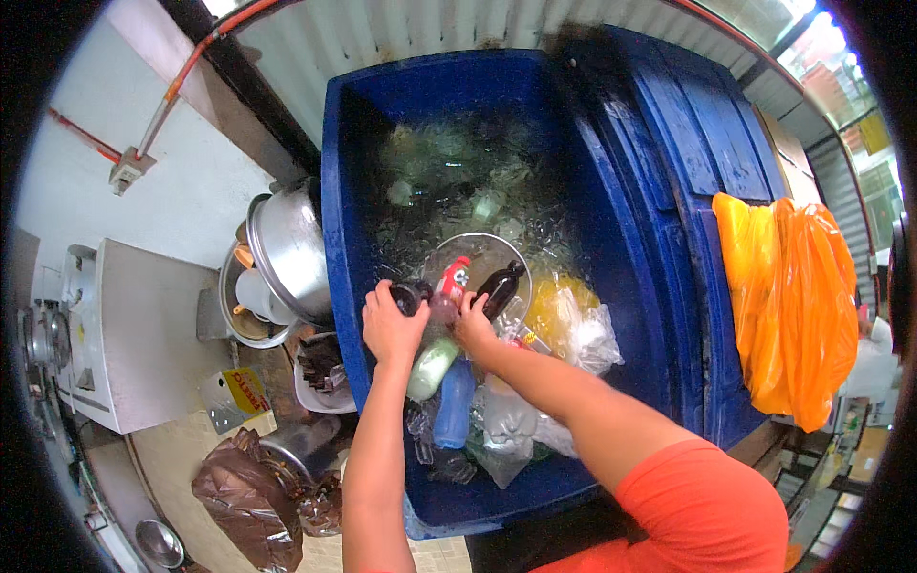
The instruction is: The person uses a strainer to scoop various items from a blue bin filled with water and floating debris. They transfer the retrieved items, including plastic bottles and food waste, into an orange plastic bag placed on top of the bin.
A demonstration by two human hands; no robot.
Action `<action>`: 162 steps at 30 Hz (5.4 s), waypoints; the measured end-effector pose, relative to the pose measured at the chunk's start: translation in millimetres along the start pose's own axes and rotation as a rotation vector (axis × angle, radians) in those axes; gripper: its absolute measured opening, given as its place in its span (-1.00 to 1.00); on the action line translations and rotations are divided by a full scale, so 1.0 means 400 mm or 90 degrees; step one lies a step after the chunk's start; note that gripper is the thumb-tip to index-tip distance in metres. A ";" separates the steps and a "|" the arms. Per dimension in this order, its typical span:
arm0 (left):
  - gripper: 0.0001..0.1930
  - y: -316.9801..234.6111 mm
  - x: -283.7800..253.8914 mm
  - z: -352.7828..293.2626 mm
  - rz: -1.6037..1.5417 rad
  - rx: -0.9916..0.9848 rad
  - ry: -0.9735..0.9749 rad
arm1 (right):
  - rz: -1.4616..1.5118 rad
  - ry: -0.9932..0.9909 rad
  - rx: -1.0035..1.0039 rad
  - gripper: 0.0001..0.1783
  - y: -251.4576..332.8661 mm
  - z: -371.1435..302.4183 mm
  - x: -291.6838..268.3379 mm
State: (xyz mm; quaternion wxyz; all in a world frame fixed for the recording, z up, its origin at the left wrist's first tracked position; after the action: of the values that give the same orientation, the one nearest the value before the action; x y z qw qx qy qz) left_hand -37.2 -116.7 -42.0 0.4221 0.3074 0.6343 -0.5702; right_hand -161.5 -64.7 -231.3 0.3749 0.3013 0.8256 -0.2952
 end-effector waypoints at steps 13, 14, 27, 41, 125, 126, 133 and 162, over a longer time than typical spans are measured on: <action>-0.38 -0.613 -0.462 -0.453 -0.059 0.311 0.047 | 0.701 -0.526 0.158 -0.33 -0.473 -1.172 -0.294; -0.36 -0.699 -0.508 -0.501 -0.092 0.356 0.014 | 0.707 -0.603 0.151 -0.32 -0.513 -1.327 -0.318; -0.22 -1.750 -0.261 -1.011 -0.275 0.718 -0.078 | 0.237 -0.820 0.759 -0.34 -0.958 -2.180 -0.014; -0.16 -1.610 -0.207 -0.984 -0.183 0.626 -0.260 | 0.177 -0.849 0.759 -0.35 -0.916 -2.315 0.300; -0.65 -1.785 -0.306 -0.710 -0.605 0.485 0.329 | 0.810 -0.354 -0.007 -0.77 -0.121 -1.373 0.194; -0.65 -1.839 -0.247 -0.741 -0.512 0.512 0.245 | 0.789 -0.339 -0.025 -0.77 -0.098 -1.413 0.211; -0.64 -1.893 0.066 -0.857 -0.128 0.685 0.176 | 0.881 -0.511 0.089 -0.74 -0.153 -1.632 0.275; -0.69 0.059 -0.266 -0.963 -0.417 -0.241 -0.088 | 0.810 -0.002 0.308 -0.52 -0.078 -0.901 0.376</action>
State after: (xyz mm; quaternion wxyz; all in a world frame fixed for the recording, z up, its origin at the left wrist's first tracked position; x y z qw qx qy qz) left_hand -39.5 275.3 38.8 0.3085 -0.0344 0.7629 -0.5671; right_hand -423.7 213.9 -146.7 0.3988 0.8034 0.3974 -0.1940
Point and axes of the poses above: each hand's wrist, its own z-axis towards the middle knuckle, its own x-axis out of the palm, y = z × x, the point moved 8 cm from there along z, towards the middle knuckle, and after that the axes turned 6 degrees about -x, right-handed, at the moved point
